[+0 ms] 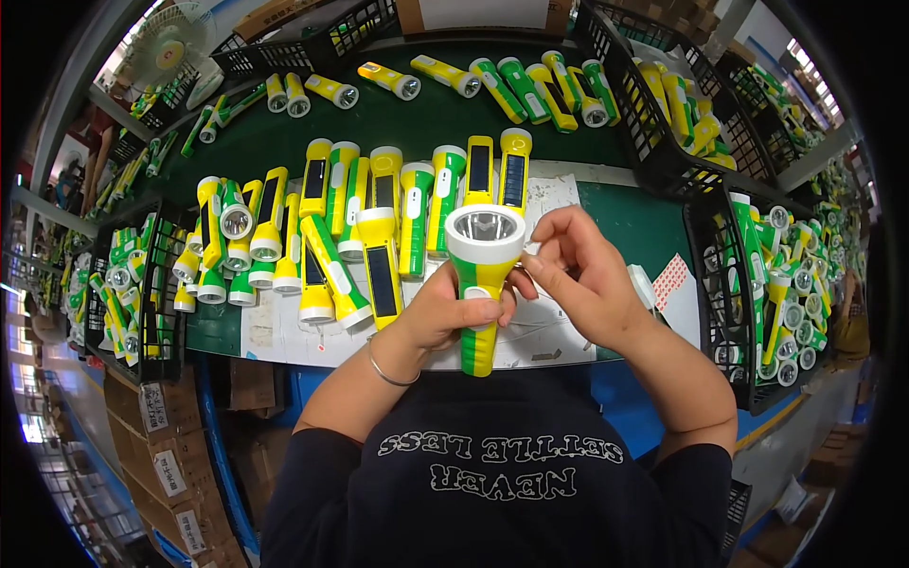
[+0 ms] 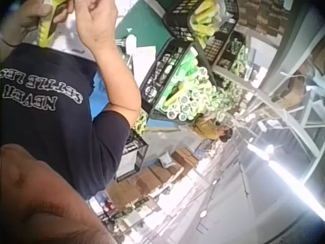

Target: Inspecting and checking the components of solar-powered flashlights at a factory workstation.

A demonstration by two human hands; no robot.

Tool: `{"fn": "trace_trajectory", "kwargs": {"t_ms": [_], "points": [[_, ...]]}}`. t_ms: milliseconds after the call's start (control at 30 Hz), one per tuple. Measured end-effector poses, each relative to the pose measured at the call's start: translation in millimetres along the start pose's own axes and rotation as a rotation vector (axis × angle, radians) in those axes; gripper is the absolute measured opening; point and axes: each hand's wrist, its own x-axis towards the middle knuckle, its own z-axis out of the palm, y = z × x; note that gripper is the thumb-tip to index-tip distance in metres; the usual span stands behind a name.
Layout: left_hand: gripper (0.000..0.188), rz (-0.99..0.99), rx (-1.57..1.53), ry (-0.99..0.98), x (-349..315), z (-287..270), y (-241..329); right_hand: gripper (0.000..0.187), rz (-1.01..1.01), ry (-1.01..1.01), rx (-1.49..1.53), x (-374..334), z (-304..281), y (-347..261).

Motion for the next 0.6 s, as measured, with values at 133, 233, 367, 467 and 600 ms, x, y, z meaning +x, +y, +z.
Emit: {"fn": "trace_trajectory", "kwargs": {"t_ms": [133,233,367,467,600], "points": [[0.049,0.097,-0.202,0.056,1.3,-6.5,-9.1,0.032,-0.43,0.121,-0.386,4.2,-3.0,-0.3],[0.048,0.122,-0.224,0.076,0.1,-8.0,-1.5,0.018,-0.688,0.122,-0.87,7.9,-15.1,13.1],[0.049,0.063,-0.076,0.063,-1.8,-10.6,2.6,0.01,-0.733,0.069,-0.847,8.0,-15.2,15.6],[0.052,0.048,0.088,-0.02,-3.1,-8.6,5.2,0.035,0.562,-0.259,0.331,12.9,-17.6,-1.3],[0.046,0.068,-0.12,0.039,-1.6,-8.8,-1.6,0.03,0.321,-0.152,0.218,9.7,-10.5,12.4]]}}
